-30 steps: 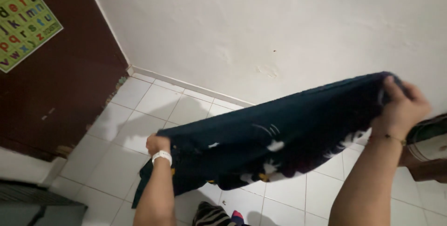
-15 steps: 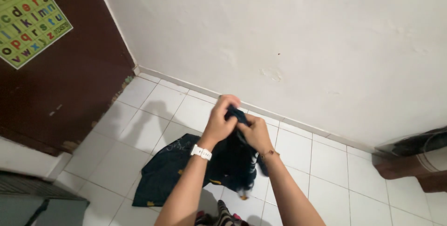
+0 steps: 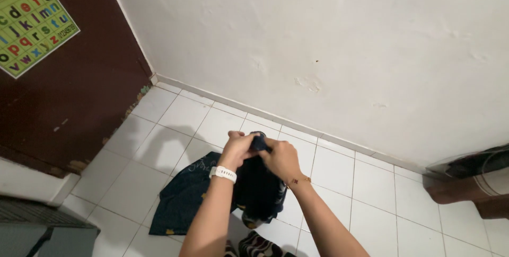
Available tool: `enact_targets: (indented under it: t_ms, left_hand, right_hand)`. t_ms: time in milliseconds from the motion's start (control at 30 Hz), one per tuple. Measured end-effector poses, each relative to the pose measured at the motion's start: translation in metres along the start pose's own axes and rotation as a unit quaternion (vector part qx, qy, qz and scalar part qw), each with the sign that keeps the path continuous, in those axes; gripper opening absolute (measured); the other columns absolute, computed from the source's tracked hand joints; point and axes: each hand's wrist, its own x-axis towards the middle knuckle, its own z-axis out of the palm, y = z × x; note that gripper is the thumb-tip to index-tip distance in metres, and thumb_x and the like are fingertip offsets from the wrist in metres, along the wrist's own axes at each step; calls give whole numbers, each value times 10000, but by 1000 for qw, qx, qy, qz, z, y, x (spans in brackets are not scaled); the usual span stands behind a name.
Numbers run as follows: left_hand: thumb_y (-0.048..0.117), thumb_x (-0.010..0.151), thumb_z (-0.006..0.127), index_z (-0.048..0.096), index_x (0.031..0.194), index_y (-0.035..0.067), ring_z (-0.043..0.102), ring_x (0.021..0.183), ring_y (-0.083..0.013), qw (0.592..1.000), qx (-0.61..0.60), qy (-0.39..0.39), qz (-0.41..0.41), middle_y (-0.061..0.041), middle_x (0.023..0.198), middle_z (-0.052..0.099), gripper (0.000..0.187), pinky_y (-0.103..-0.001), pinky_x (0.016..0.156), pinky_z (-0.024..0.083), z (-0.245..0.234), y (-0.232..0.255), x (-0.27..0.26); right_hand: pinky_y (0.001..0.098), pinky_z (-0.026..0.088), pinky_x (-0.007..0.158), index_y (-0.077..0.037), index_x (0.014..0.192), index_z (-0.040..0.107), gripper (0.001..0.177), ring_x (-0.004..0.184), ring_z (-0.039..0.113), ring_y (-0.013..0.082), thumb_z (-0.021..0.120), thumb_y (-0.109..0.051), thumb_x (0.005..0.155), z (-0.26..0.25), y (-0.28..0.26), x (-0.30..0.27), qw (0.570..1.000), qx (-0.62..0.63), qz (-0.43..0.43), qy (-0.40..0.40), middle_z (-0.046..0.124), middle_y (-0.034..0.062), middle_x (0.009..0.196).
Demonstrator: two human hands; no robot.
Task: Cleaning a bed by beating the mattress and pillows with a broom and folding bedding.
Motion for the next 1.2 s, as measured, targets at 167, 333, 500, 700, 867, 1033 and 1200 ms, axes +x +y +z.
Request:
enact_targets:
  t_ms: [167, 333, 500, 700, 867, 1033, 1200]
  left_hand:
    - [-48, 756, 751, 459, 1199, 119, 664, 848, -242, 985, 57, 86, 137, -156, 996, 636, 556, -341, 643, 546, 2, 16, -19]
    - [-88, 658, 522, 652, 1004, 85, 669, 834, -233, 956, -155, -58, 242, -127, 997, 660, 407, -324, 698, 576, -30, 31, -5]
    - [-3, 740, 644, 784, 905, 49, 637, 1026, -221, 894, 204, -135, 376, -73, 1060, 602, 223, -320, 898, 531, -21, 66, -60]
    - [212, 802, 837, 666, 800, -29, 598, 833, -188, 852, 372, -145, 338, -79, 914, 573, 296, -329, 769, 504, 28, 44, -69]
    - [105, 762, 784, 648, 778, -43, 571, 788, -159, 867, 276, -159, 384, -45, 862, 555, 202, -294, 725, 477, 26, 64, -88]
    - [28, 735, 738, 596, 756, -61, 554, 803, -145, 867, 223, -163, 416, -37, 856, 544, 169, -261, 742, 469, 17, 85, -98]
    - [23, 788, 699, 569, 803, -44, 593, 839, -133, 844, 172, 0, 509, -35, 926, 575, 147, -249, 757, 469, -18, 118, -119]
  right_hand:
    - [458, 567, 682, -183, 1007, 783, 201, 701, 699, 367, 724, -269, 835, -3, -2, 0, 998, -43, 9, -48, 720, 161, 727]
    - [427, 552, 692, -158, 1164, 708, 420, 735, 695, 360, 751, -154, 746, -47, -9, 5, 992, 42, -68, -98, 732, 190, 805]
    - [304, 485, 733, -109, 1289, 434, 709, 857, 545, 165, 457, 154, 631, -63, 20, 20, 924, 331, -44, -186, 657, 47, 1154]
    - [328, 513, 857, -61, 1160, 459, 556, 1014, 574, 173, 474, 219, 680, -69, 14, 34, 919, 372, -73, -109, 567, 66, 1106]
    - [371, 545, 732, -7, 1018, 622, 318, 843, 658, 270, 665, 103, 723, -62, 29, 28, 980, 180, -10, -79, 658, 127, 973]
    - [409, 539, 776, 53, 925, 699, 263, 886, 677, 396, 791, 11, 682, -13, 103, 26, 998, 60, 8, -27, 690, 210, 976]
    - [458, 573, 916, -39, 919, 789, 188, 937, 703, 431, 654, -8, 792, 19, 231, 9, 967, -218, 127, 25, 729, 258, 999]
